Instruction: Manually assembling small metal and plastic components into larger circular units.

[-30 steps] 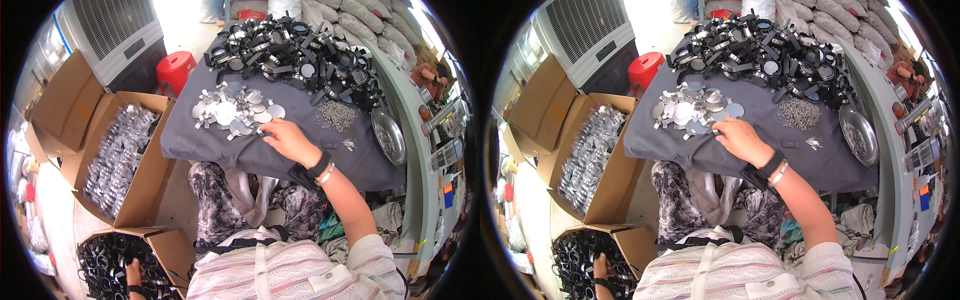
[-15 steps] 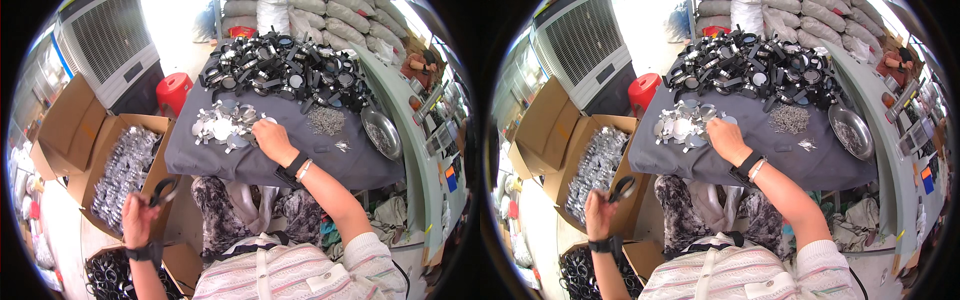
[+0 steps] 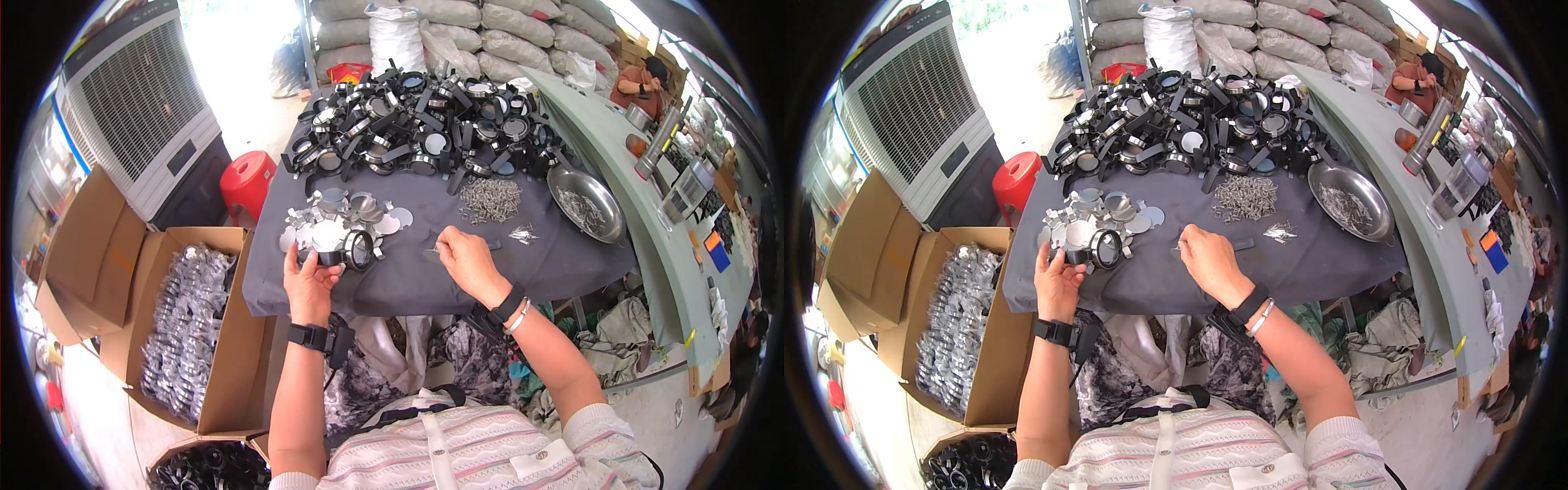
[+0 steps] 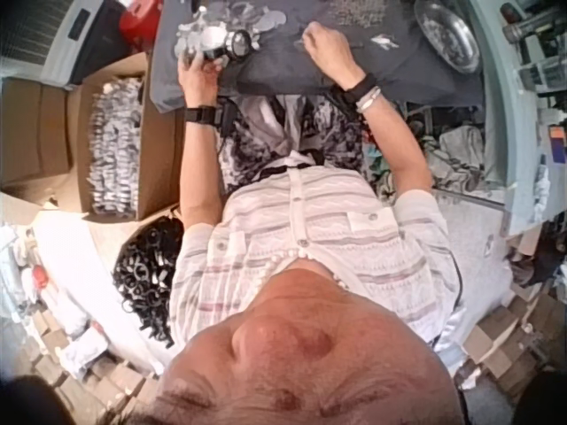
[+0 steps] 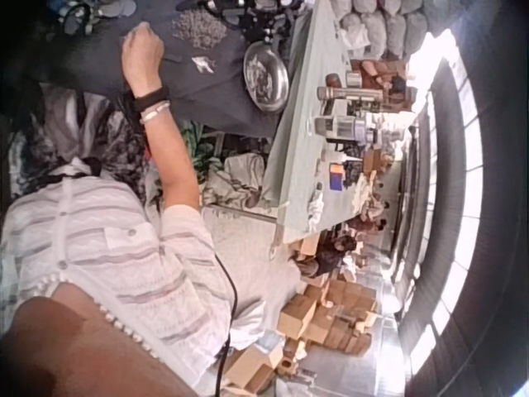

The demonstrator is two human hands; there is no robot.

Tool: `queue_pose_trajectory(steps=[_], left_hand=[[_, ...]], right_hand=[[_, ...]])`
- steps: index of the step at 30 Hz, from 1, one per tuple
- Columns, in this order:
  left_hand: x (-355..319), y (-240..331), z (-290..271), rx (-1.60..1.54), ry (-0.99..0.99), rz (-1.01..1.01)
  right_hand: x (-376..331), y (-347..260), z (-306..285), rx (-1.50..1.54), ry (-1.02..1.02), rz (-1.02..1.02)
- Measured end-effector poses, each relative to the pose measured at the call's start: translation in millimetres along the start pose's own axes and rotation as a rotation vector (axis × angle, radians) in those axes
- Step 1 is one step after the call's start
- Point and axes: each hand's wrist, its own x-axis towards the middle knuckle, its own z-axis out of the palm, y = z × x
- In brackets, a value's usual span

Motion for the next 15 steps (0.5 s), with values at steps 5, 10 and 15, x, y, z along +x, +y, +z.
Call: queue_pose_trajectory(steps=[5, 10, 15], left_hand=[[0, 7, -15, 0.325, -0.095, 0.086], [-4, 2, -28, 0.615, -0.175, 0.17], [-14, 13, -20, 0.71, -0.353, 0.144]], right_hand=[[1, -2, 4, 0.043, 0.023, 0.025], [5, -10, 11, -0.008, -0.004, -0.01], [2, -10, 4, 0.003, 0.009, 0.001]])
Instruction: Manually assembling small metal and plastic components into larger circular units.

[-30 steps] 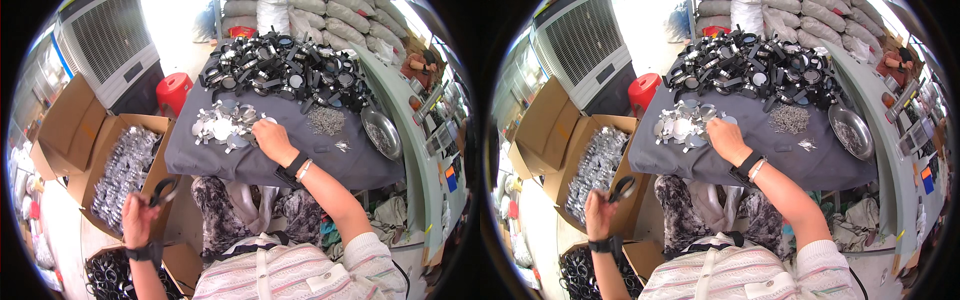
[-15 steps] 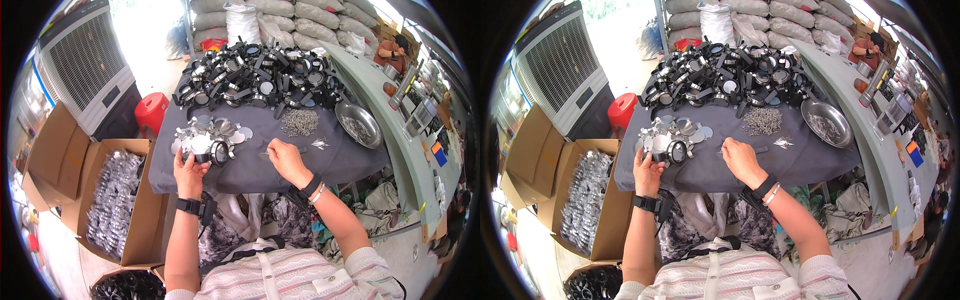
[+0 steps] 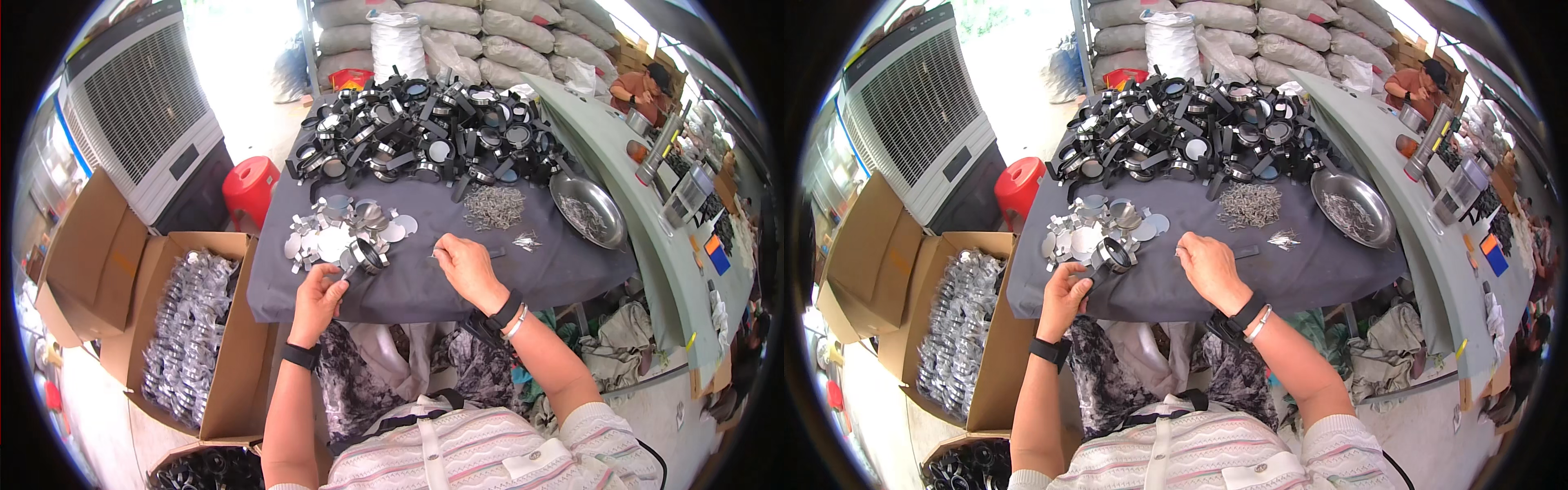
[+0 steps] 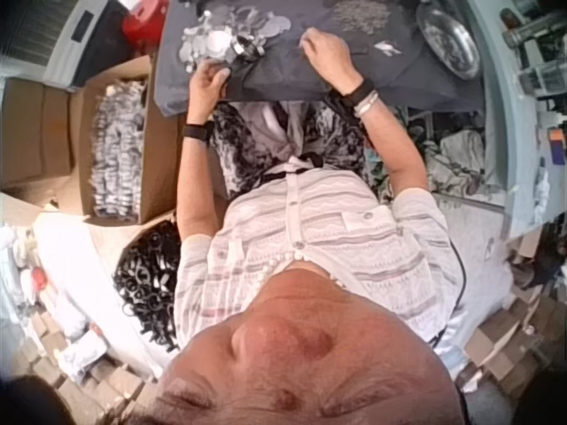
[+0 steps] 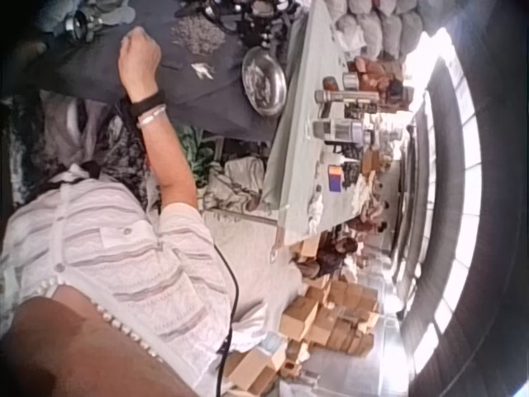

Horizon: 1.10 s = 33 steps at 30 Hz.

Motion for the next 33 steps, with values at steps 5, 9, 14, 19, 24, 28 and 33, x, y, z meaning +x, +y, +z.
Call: queue_pose_trajectory(steps=[5, 9, 14, 19, 24, 28, 33], left_hand=[[-1, 10, 11, 0.412, -0.206, 0.13], [4, 14, 44, -0.049, -0.16, 0.056], [21, -9, 96, -0.029, -0.135, -0.13], [35, -15, 110, 0.28, -0.052, -0.013], [42, -24, 116, 0.174, -0.156, 0.134], [44, -38, 118, -0.052, -0.163, 0.109], [39, -30, 120, -0.103, -0.162, 0.089]], right_hand=[[-6, 6, -5, 0.056, 0.014, 0.061], [-8, 11, -12, 0.085, 0.01, 0.093], [0, 10, -9, 0.129, 0.159, 0.093], [0, 8, -7, 0.143, 0.186, -0.006], [17, 12, 16, 0.136, 0.223, -0.152], [22, 22, 38, 0.068, 0.144, -0.241], [14, 28, 42, 0.023, 0.071, -0.292]])
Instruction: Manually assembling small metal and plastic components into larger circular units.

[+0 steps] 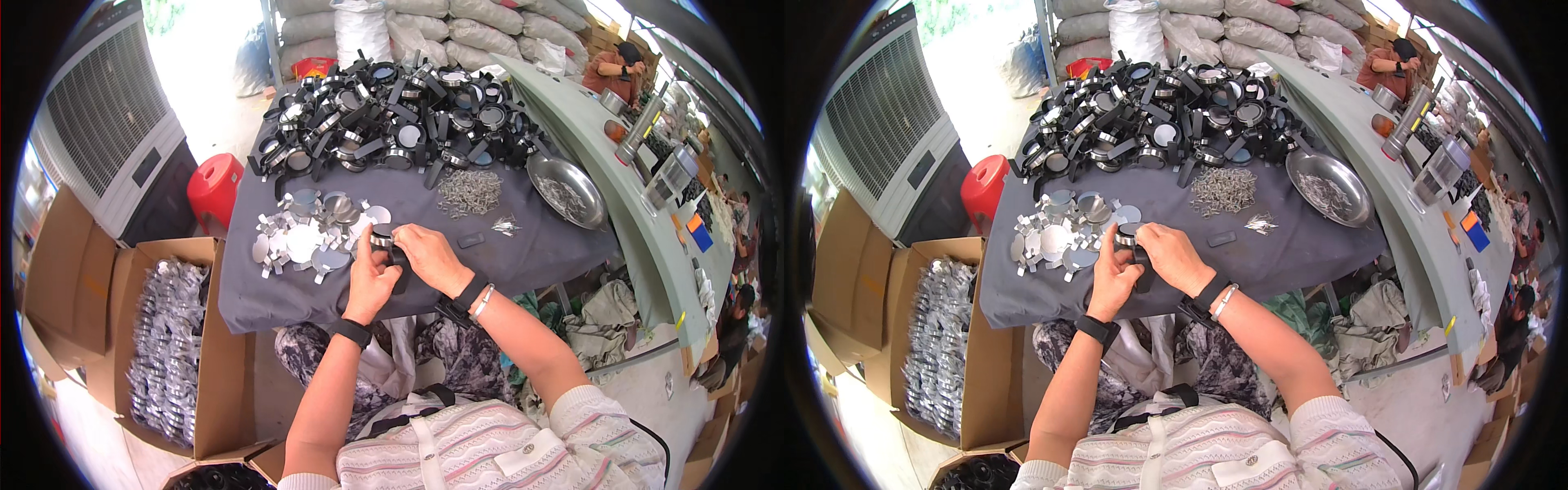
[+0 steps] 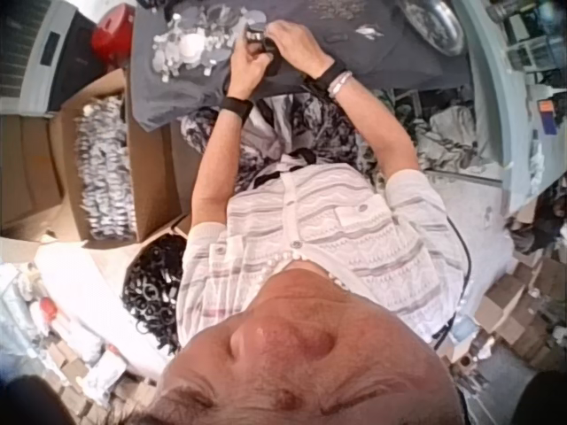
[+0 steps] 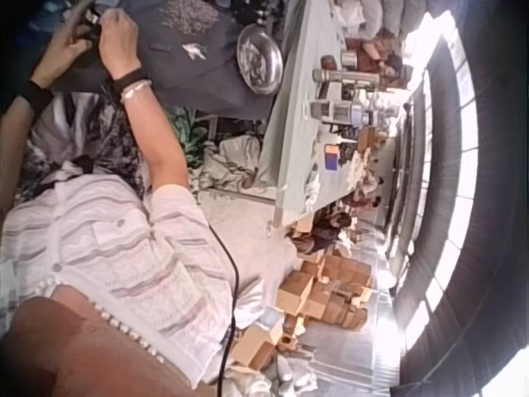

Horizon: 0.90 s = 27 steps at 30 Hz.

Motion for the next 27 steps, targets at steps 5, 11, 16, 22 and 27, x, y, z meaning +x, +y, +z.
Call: queue_pose_trajectory(steps=[5, 11, 16, 22, 27], left_hand=[[2, -11, -5, 0.0, -0.011, 0.002], [0, -2, -5, 0.054, -0.08, -0.023], [1, 0, -3, 0.003, -0.054, -0.016], [3, -2, -3, 0.052, -0.013, 0.039], [4, -9, 5, 0.134, 0.151, 0.15]], right_hand=[[2, -5, -2, -0.045, -0.017, -0.047], [0, -6, -1, 0.077, 0.023, 0.009], [0, -3, 2, 0.075, 0.057, -0.026], [4, -2, -4, 0.076, -0.019, -0.019], [15, -3, -11, 0.115, -0.108, -0.036]])
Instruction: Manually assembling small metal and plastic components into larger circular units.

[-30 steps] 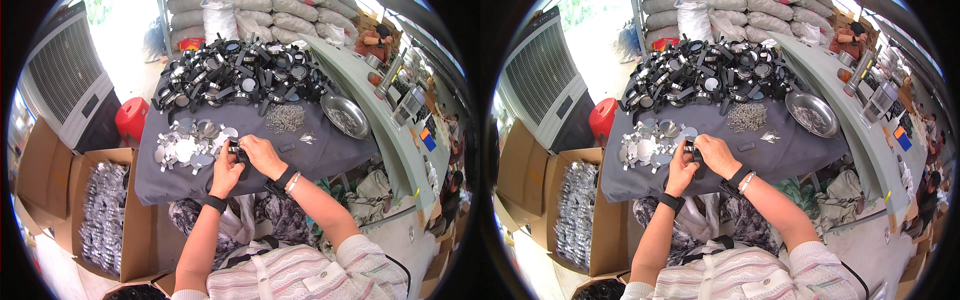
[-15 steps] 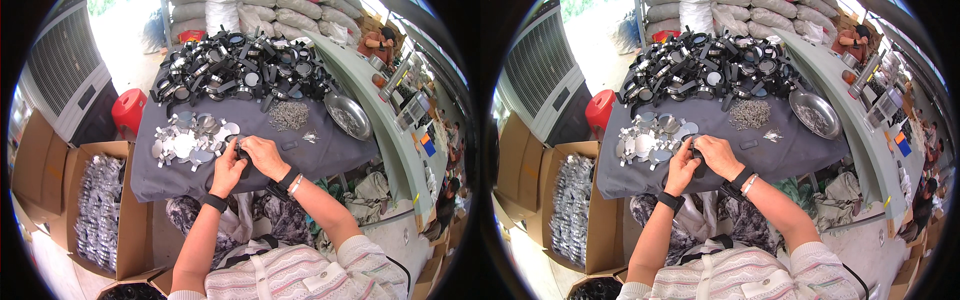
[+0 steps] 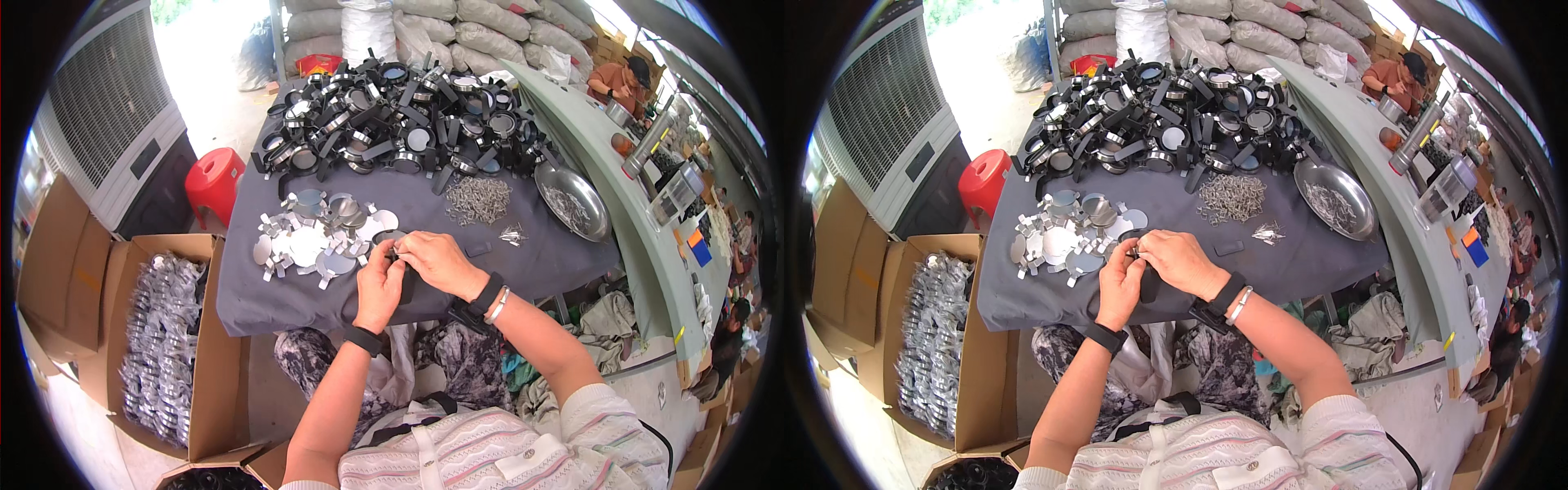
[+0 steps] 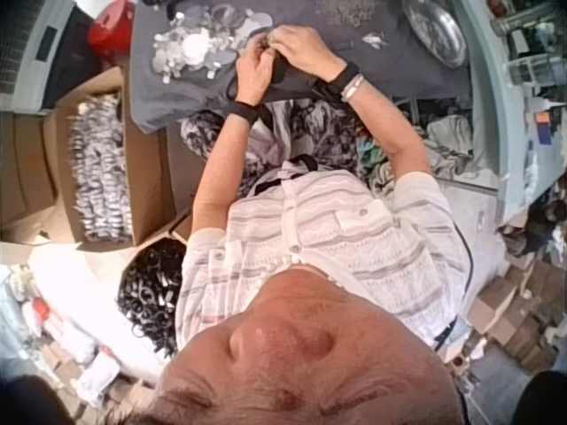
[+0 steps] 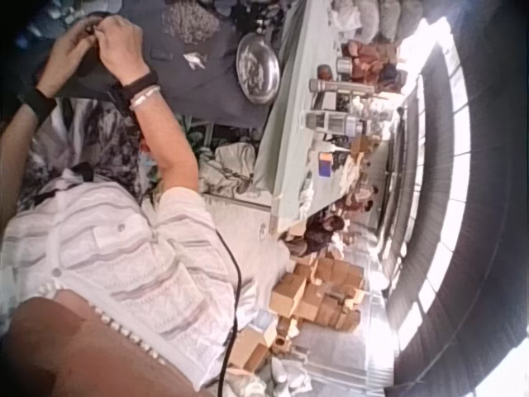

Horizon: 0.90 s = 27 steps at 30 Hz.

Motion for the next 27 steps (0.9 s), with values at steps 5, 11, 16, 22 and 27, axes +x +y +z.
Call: queue_pose_trajectory(steps=[5, 11, 16, 22, 27], left_hand=[[1, 10, 2, 0.063, 0.088, -0.038], [0, 13, 1, 0.091, 0.098, -0.026], [0, 5, 0, 0.092, 0.118, -0.017], [3, 9, 0, 0.068, 0.11, -0.033], [4, 4, -2, 0.042, 0.096, -0.085]], right_hand=[[29, 17, -14, 0.267, -0.173, 0.327], [79, 68, 17, 0.08, -0.36, 0.454], [86, 85, 6, -0.024, -0.41, 0.468], [29, 89, -65, 0.025, -0.37, 0.67], [-17, 58, -72, -0.042, -0.364, 0.586]])
